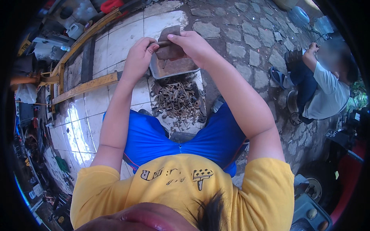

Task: The person sits on the floor and repeatedly rubs a small metal part against a rectangular sharpening stone held in both hands. The person rotates the part and adjusts grip to work different edges, with metal shavings accumulating in a tray below.

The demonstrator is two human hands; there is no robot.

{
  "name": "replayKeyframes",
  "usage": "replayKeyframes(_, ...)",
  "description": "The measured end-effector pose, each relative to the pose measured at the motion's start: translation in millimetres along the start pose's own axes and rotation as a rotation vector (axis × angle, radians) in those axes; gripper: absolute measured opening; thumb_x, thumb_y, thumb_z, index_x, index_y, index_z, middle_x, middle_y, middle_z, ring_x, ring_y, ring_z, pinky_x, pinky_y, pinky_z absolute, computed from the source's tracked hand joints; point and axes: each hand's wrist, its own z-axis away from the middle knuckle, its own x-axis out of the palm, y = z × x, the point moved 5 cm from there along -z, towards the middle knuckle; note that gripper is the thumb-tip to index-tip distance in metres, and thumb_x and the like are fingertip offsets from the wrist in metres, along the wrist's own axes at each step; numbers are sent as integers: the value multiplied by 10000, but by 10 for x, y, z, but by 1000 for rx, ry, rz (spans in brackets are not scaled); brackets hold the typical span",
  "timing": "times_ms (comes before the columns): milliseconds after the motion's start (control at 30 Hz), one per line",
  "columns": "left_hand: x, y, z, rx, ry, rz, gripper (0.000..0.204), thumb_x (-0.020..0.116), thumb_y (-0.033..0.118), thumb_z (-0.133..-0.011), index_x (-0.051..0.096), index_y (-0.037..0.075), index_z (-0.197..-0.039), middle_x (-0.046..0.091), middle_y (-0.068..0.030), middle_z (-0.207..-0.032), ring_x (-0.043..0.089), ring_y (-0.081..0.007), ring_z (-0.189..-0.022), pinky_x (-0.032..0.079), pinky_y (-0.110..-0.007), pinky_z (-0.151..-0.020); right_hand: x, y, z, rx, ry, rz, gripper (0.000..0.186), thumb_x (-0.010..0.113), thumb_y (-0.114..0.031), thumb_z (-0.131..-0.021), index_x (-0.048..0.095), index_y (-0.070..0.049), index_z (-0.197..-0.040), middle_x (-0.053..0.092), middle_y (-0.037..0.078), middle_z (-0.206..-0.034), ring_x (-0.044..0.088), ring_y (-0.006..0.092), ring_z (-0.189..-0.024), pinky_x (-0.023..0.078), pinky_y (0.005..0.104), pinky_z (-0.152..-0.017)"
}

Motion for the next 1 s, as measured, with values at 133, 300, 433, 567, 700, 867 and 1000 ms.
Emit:
replayKeyframes(133,-26,105,15,18,65,-98,231,703,252,-1019,725,38,-1103,725,-163,-1059,693,-404,-980,547,-466,-823,-29,-208,59,-76,20,-82,345,611,-275,-1109,685,34,-1243,767,113,-1129,776,204,-990,668,403,-885)
replayKeyframes(300,-74,178,50,85,73,-238,257,736,267,-998,709,35,-1103,710,-165,-1020,682,-414,-927,539,-450,-792,11,-31,13,5,40,21,301,663,-227,-1089,709,40,-1222,776,101,-1114,776,188,-988,669,358,-875)
replayKeyframes(433,-30,122,30,31,66,-81,315,744,325,-1001,716,39,-1128,731,-165,-1000,703,-377,-890,545,-432,-790,-9,-170,48,-55,0,86,290,678,-174,-1076,713,54,-1251,782,98,-1124,772,169,-965,667,353,-866)
replayKeyframes(567,-6,53,16,-174,-77,107,350,712,365,-1035,725,39,-1159,764,-164,-1017,724,-347,-903,551,-405,-796,-83,-124,18,-101,-31,164,264,689,-126,-1063,726,18,-1280,784,78,-1150,764,156,-1007,635,343,-920)
replayKeyframes(700,-26,-48,40,-215,-148,89,364,667,361,-1075,716,20,-1193,757,-181,-987,715,-328,-900,542,-389,-815,-77,-56,-81,-153,-62,169,238,687,-79,-1044,747,26,-1249,789,90,-1101,767,169,-986,631,334,-889)
replayKeyframes(867,26,14,20,-99,-88,58,274,655,262,-1071,697,1,-1138,727,-206,-998,698,-358,-897,532,-415,-814,-82,-45,-28,-27,-25,128,273,690,-166,-1061,755,63,-1195,795,95,-1061,768,163,-956,620,314,-869)
replayKeyframes(1000,-22,37,29,-70,-31,-7,212,646,196,-1058,680,-7,-1109,710,-212,-1015,684,-397,-922,527,-441,-817,-3,-203,79,-46,41,51,289,666,-262,-1089,749,-2,-1185,784,64,-1068,760,134,-932,612,295,-859)
